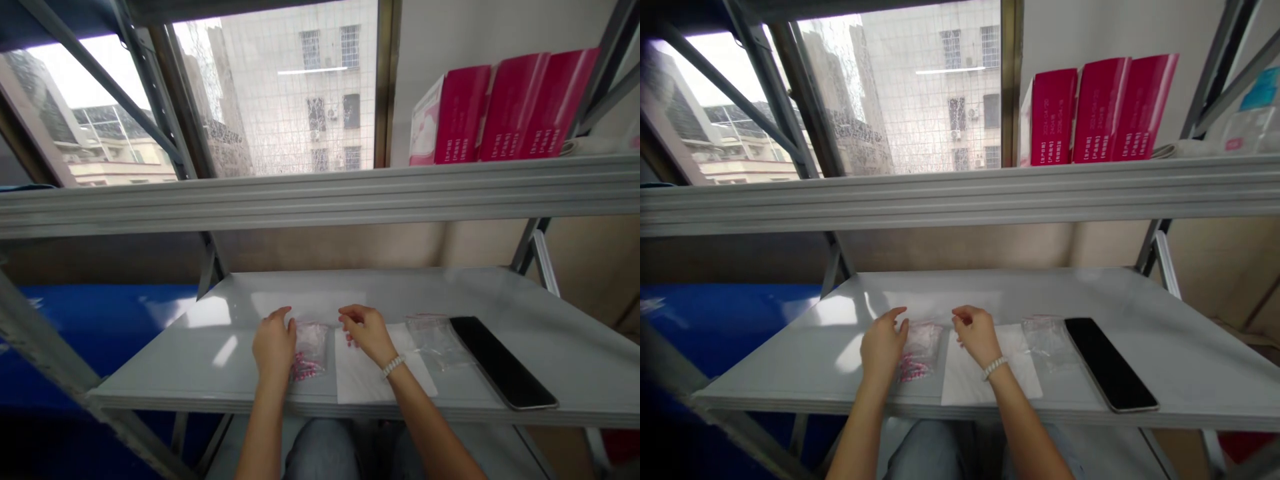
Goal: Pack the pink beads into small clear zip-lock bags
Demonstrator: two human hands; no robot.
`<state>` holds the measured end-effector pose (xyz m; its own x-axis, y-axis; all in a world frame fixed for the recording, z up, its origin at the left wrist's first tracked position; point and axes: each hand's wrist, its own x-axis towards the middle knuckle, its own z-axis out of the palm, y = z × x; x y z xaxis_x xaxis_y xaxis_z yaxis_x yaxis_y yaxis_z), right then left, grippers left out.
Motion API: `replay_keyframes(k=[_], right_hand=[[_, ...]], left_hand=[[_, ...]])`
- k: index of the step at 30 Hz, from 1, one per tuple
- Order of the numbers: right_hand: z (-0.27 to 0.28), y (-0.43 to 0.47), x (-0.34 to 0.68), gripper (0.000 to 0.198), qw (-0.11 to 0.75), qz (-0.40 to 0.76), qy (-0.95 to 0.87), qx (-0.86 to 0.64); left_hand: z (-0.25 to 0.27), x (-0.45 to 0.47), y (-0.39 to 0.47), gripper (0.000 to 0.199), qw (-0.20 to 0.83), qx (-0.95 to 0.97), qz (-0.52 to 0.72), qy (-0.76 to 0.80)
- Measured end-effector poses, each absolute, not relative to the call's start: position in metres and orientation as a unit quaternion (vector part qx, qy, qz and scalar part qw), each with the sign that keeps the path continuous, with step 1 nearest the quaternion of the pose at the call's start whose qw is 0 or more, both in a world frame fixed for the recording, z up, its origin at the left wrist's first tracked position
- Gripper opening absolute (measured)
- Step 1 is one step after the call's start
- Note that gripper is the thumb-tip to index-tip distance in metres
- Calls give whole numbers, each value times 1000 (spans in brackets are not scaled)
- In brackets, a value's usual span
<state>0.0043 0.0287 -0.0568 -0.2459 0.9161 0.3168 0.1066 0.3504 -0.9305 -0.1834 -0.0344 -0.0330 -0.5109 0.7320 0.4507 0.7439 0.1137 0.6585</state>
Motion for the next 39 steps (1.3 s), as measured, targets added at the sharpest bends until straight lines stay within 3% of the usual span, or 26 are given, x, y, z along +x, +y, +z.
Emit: replay_keyframes(k=[5,12,18,23,31,39], right_hand=[[-44,15,42,24,494,355,-692,-388],[-40,24,108,28,514,245,-670,-477],[-45,25,141,29,478,188,-672,-534],[-43,19,141,30,432,171,-699,-544],[-45,19,137,28,427,169,-695,-552],[-40,16,137,28,523,179,-634,-541]], left_hand=[[-8,-137,-38,34,54,-578,-384,-718],[-18,-27,-18,31,-45,-776,-253,-576],[-34,-4,-8,31,-61,-829,-203,-518],[-35,-2,-8,25,-58,-807,-210,-548],[-40,-5,-4,24,-81,-812,-243,-525],[-45,-9,0,22,-133,-732,-395,-539]])
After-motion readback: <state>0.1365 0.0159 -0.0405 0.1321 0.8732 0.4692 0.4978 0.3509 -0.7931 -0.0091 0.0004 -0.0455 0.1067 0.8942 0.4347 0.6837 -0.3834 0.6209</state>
